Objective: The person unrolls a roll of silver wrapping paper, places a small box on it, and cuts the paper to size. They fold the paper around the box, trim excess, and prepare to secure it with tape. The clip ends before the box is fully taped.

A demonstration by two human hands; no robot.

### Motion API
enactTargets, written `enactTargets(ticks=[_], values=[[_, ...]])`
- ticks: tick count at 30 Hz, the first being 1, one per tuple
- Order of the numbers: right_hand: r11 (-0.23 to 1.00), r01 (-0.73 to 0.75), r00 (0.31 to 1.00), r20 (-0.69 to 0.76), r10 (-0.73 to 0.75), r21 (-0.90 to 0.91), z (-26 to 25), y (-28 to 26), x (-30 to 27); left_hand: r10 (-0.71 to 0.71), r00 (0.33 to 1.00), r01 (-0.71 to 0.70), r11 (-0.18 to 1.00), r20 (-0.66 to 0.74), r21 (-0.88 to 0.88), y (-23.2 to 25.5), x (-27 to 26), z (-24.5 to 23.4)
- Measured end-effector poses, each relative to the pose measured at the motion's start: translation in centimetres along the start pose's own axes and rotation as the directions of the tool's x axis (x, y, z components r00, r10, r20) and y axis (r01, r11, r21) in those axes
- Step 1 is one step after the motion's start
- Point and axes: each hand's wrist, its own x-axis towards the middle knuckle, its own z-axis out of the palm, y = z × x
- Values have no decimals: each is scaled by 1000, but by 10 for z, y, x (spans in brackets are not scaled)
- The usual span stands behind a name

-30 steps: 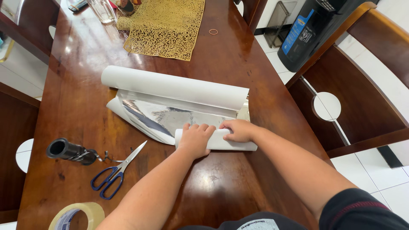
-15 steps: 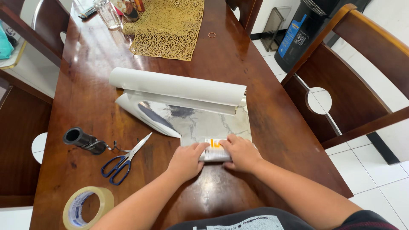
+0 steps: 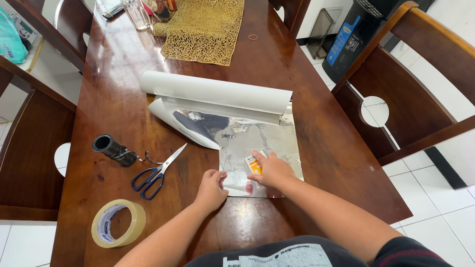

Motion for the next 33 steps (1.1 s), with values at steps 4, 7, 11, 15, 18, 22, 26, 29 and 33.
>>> enactTargets(ticks=[4,7,11,15,18,22,26,29,33], values=[[946,-14,994,111,-23,323,6,-6,0,-140,976,114,981,-164,-160,10,2,1],[946,65,993,77,-95,318,21,2,7,-450,892,398,828,-46,-395,16,9,-1],[907,326,936,-224,-271,265,39,12,20,-344,923,352,576,172,-738,20,21,4],[932,201,978,-111,-175,302,46,17,22,-150,980,197,675,128,-712,24,21,17],[899,12,990,124,-74,437,45,23,17,-152,985,173,840,82,-515,32,19,17],[888,35,910,-383,162,459,50,52,12,-75,980,59,994,-184,-93,46,15,9],[614,-346,828,-77,555,709,60,114,6,-105,988,90,987,-115,-130,51,13,1],[349,-409,833,189,520,843,74,141,10,-230,972,205,935,-54,-289,52,12,5],[561,-177,940,-30,340,809,84,137,21,-101,984,66,973,-147,-223,45,10,13]])
